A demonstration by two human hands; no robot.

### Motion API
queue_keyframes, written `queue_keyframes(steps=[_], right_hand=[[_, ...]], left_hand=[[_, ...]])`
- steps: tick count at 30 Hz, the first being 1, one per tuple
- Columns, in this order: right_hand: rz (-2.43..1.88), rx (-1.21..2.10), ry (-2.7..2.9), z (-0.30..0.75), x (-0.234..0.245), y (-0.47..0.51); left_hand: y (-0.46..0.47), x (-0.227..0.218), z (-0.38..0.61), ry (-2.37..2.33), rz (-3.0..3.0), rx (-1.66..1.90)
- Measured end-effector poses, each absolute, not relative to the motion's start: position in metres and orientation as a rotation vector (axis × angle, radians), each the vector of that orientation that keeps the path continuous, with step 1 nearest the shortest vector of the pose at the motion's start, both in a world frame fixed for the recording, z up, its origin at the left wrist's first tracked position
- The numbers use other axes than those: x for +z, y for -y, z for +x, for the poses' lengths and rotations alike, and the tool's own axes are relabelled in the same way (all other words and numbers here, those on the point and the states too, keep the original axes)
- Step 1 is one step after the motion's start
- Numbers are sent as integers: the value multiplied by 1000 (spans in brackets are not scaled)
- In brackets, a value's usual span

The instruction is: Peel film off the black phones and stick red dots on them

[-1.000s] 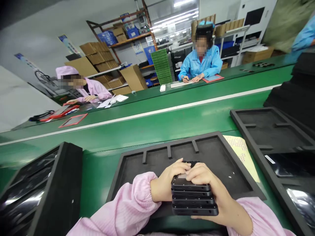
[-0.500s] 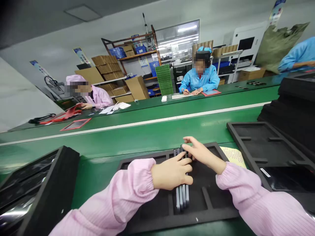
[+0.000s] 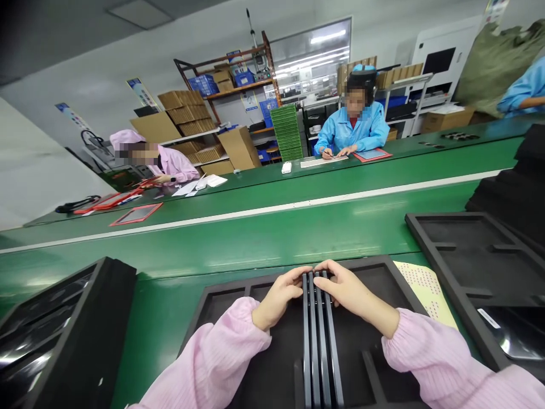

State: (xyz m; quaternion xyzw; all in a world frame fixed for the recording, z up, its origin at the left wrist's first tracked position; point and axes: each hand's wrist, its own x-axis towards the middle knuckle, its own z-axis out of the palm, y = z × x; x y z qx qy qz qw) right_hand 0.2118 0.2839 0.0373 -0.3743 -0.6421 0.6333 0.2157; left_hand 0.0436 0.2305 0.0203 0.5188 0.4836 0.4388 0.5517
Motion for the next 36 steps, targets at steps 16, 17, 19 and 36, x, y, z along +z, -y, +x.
queue_keyframes(steps=[16, 17, 19, 36], right_hand=[[-923, 2036, 1703, 220, 44, -289], [-911, 2038, 1705, 220, 44, -288], [-897, 2035, 1718, 221, 44, -288], [-873, 1991, 1860, 225, 44, -289]], left_hand=[[-225, 27, 44, -1018, 1036, 1118], [-225, 27, 44, -1013, 1042, 1117], [-225, 26, 43, -1007, 1057, 1107], [-224, 27, 41, -945, 1060, 1075]])
